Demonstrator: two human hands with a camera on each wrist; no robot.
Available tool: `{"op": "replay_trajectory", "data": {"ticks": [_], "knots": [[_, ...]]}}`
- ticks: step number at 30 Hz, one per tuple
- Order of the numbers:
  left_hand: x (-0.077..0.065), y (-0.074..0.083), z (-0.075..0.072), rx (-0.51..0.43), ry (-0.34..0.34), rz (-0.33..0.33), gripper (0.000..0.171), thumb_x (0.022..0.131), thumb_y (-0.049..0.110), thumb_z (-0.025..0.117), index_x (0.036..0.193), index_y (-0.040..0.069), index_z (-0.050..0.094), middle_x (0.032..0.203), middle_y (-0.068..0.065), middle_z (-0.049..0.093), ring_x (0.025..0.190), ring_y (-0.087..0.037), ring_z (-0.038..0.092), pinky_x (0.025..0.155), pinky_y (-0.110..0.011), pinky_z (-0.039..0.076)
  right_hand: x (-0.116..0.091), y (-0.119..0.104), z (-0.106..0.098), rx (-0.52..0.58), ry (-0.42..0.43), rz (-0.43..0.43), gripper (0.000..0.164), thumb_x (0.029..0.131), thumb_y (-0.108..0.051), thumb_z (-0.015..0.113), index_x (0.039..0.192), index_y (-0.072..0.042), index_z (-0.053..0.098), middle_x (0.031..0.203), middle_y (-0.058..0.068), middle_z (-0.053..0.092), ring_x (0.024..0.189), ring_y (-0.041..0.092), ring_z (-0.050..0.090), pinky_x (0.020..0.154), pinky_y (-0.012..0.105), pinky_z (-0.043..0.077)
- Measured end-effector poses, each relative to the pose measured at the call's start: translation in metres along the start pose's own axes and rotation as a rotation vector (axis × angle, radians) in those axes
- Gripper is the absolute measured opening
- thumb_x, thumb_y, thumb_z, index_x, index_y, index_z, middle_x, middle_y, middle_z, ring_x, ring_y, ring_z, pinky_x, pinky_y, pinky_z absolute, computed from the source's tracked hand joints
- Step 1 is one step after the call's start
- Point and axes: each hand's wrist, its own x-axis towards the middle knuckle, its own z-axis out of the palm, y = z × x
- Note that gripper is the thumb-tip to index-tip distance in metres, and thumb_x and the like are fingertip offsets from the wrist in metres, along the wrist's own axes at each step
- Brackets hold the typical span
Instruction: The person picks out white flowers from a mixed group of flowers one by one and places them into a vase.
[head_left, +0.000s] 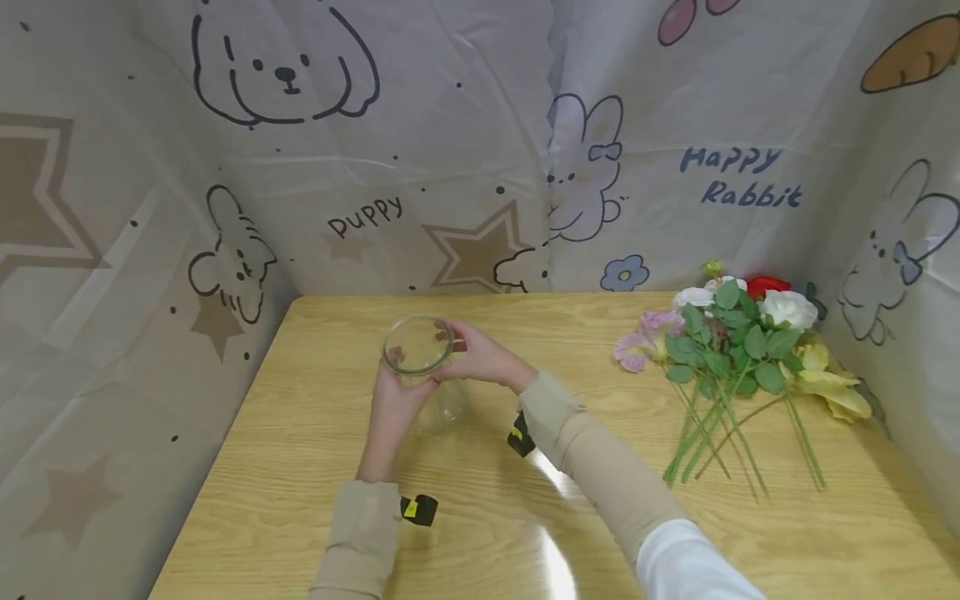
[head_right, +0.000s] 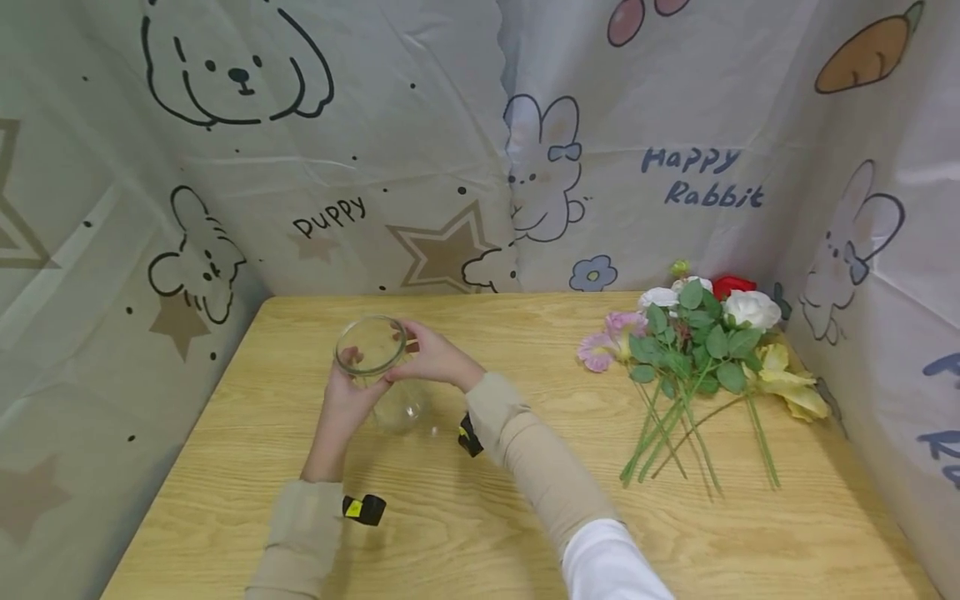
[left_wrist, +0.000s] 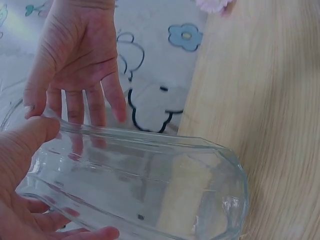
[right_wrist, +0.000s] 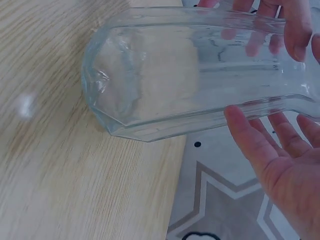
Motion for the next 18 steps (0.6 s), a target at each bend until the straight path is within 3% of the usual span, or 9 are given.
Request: {"op": "replay_trajectory", "data": {"ticks": [4,9,18], "knots": [[-0.006,0.005,0.013,-0.007,-0.038,0.067,0.082,0.078,0.018,0.069,0.139,0.000,0.017,0.140,-0.024,0.023,0.128,-0.039,0.023,0.100,-0.054,0.026,-0.017,0.004,-0.009,-0.013,0.022,0.006,0.082,0.071,-0.002,0.071,0.140,-0.005,0.025,0.137,0.018,0.033,0.117,0.034,0.040,0.085,0.038,0.047],[-0.017,0.011,0.036,-0.027,-0.088,0.158,0.079,0.078,0.012,0.069,0.139,0.004,0.019,0.139,-0.020,0.026,0.127,-0.036,0.026,0.099,-0.055,0.026,-0.047,0.011,-0.021,-0.076,0.060,0.003,0.080,0.071,-0.007,0.073,0.138,-0.001,0.028,0.133,0.018,0.039,0.117,0.032,0.041,0.096,0.044,0.036],[-0.036,0.031,0.072,0.003,-0.097,0.212,0.079,0.077,0.014,0.070,0.138,0.007,0.021,0.135,-0.016,0.034,0.123,-0.036,0.034,0.097,-0.052,0.032,-0.095,0.014,-0.039,-0.102,0.141,-0.020,0.082,0.071,-0.010,0.074,0.138,0.000,0.028,0.129,0.021,0.043,0.116,0.034,0.042,0.098,0.043,0.035]]}}
